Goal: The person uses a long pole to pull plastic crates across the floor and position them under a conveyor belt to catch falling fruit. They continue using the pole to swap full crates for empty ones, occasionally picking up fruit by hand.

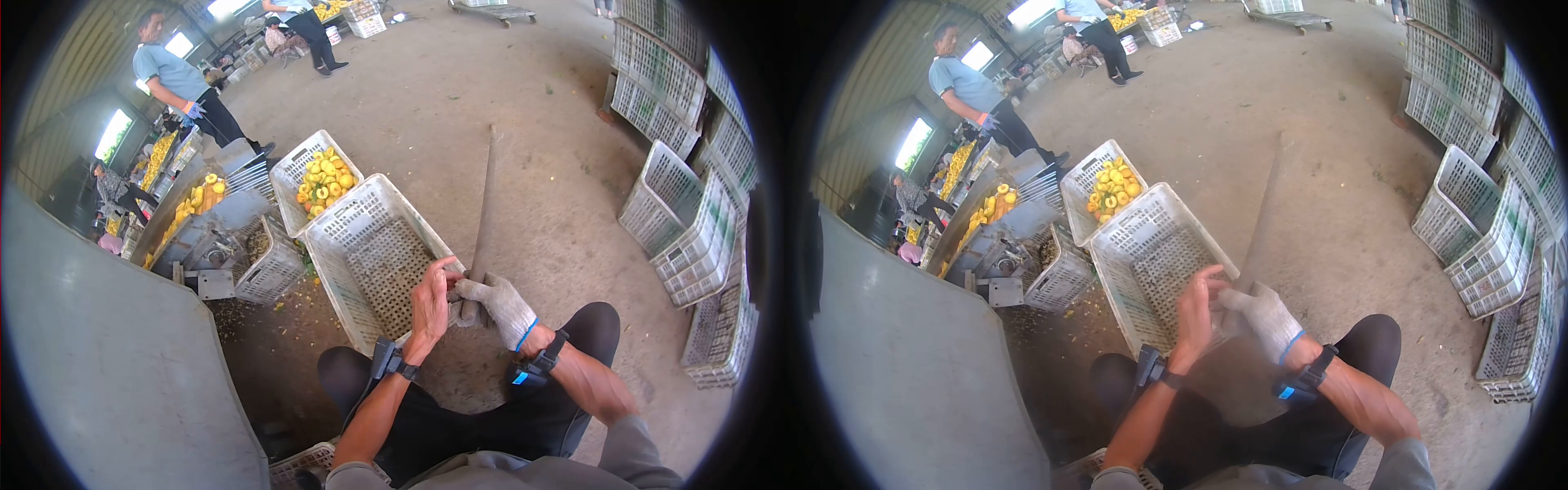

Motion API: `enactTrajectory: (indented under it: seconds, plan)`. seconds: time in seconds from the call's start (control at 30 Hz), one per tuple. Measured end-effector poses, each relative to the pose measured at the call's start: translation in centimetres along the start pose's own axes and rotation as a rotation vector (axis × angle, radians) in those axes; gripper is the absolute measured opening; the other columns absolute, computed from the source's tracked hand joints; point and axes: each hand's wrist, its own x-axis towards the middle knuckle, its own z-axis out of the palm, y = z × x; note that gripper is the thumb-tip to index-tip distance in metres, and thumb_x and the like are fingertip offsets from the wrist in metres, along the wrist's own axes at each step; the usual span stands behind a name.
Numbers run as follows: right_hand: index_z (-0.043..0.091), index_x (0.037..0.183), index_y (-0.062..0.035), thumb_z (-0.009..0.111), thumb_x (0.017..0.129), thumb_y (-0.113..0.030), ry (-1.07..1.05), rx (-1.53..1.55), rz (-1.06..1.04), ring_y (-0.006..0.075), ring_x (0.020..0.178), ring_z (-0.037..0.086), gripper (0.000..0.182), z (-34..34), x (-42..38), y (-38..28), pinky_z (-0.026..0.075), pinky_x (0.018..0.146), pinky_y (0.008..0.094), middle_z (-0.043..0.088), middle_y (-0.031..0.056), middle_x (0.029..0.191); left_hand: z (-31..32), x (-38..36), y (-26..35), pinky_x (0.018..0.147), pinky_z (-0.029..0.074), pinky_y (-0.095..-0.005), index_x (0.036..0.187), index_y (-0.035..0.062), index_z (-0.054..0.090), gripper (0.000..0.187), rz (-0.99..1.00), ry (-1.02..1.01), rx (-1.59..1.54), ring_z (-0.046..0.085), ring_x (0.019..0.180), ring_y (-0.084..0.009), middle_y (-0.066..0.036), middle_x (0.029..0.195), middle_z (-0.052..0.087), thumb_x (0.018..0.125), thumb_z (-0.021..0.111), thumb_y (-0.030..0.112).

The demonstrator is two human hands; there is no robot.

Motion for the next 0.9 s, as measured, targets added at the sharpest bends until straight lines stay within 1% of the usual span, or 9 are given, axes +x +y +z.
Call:
enactTrajectory:
  seconds: [0.13,0.23,0.27,0.33,0.47,0.57,0.6,0.77,0.9]
  plan:
    - [0.067,0.117,0.0034,0.069,0.096,-0.024,-0.012,-0.096,0.037,0.0133,0.074,0.065,0.035,-0.7,-0.9,0.3,0.051,0.064,0.029,0.069,0.0063,0.087,0.1,0.2,-0.6,0.086,0.059,-0.0371,0.137,-0.0011,0.061,0.058,-0.122,-0.072,0.008,0.073,0.098,-0.023,-0.017,0.11,0.075,0.112,0.044,0.048]
    - [0.068,0.118,0.001,0.07,0.098,-0.028,0.023,-0.046,-0.032,0.0078,0.054,0.057,0.035,-1.5,-1.3,1.7,0.043,0.05,0.0239,0.067,0.0033,0.076,1.0,0.0,-2.9,0.088,0.059,-0.0384,0.138,-0.0046,0.059,0.063,-0.222,-0.197,-0.155,0.073,0.102,-0.025,-0.018,0.115,0.073,0.111,0.046,0.051]
    - [0.067,0.121,0.0023,0.07,0.097,-0.026,0.043,-0.059,-0.037,0.0079,0.054,0.057,0.037,-1.5,-2.2,1.1,0.044,0.05,0.0239,0.066,0.0036,0.077,1.1,0.1,-2.8,0.091,0.059,-0.0401,0.139,-0.0071,0.058,0.069,-0.284,-0.26,-0.218,0.072,0.107,-0.0273,-0.02,0.117,0.072,0.11,0.047,0.055]
    - [0.065,0.126,0.0049,0.071,0.097,-0.024,0.082,-0.075,-0.054,0.0081,0.054,0.057,0.042,-1.1,-4.2,-0.3,0.047,0.051,0.0239,0.066,0.004,0.079,1.8,0.3,-2.7,0.091,0.06,-0.0409,0.136,-0.0083,0.059,0.074,-0.304,-0.323,-0.354,0.073,0.106,-0.0279,-0.022,0.117,0.072,0.108,0.046,0.059]
    - [0.056,0.137,0.0081,0.07,0.094,-0.02,0.022,-0.154,-0.006,0.0092,0.055,0.058,0.053,-2.1,-8.1,1.9,0.045,0.05,0.0217,0.068,0.0055,0.083,3.0,1.3,-4.6,0.089,0.061,-0.0419,0.132,-0.0093,0.058,0.082,-0.41,-0.461,-0.517,0.075,0.102,-0.0271,-0.024,0.116,0.072,0.105,0.046,0.067]
    - [0.051,0.141,0.0079,0.072,0.091,-0.019,0.028,-0.169,0.047,0.01,0.054,0.058,0.06,-1.3,-11.7,3.4,0.045,0.049,0.0222,0.07,0.0076,0.085,3.7,0.6,-2.9,0.086,0.062,-0.0415,0.131,-0.0073,0.055,0.081,-0.423,-0.297,-0.59,0.076,0.098,-0.026,-0.022,0.114,0.073,0.103,0.049,0.068]
    - [0.051,0.142,0.0074,0.074,0.09,-0.019,0.022,-0.2,0.069,0.0105,0.054,0.059,0.063,-1.3,-13.0,3.4,0.045,0.049,0.0224,0.07,0.0083,0.085,3.6,0.8,-2.7,0.088,0.061,-0.0416,0.133,-0.0036,0.053,0.075,-0.437,-0.279,-0.616,0.076,0.101,-0.0258,-0.019,0.113,0.074,0.104,0.051,0.066]
    - [0.05,0.143,0.0047,0.08,0.082,-0.019,0.009,-0.375,0.118,0.0128,0.055,0.063,0.072,-3.1,-20.2,1.8,0.045,0.047,0.0229,0.073,0.0111,0.088,2.7,2.5,-1.3,0.094,0.059,-0.042,0.133,-0.0004,0.055,0.07,-0.309,-0.216,-0.721,0.074,0.105,-0.026,-0.019,0.117,0.074,0.105,0.05,0.063]
    - [0.05,0.142,0.0048,0.078,0.081,-0.011,0.013,-0.539,0.228,0.0175,0.065,0.069,0.069,-7.8,-26.2,0.9,0.055,0.059,0.0266,0.075,0.0129,0.09,2.6,2.8,-1.2,0.095,0.059,-0.0433,0.131,0.0,0.056,0.066,-0.291,-0.185,-0.792,0.074,0.107,-0.028,-0.021,0.12,0.074,0.108,0.046,0.06]
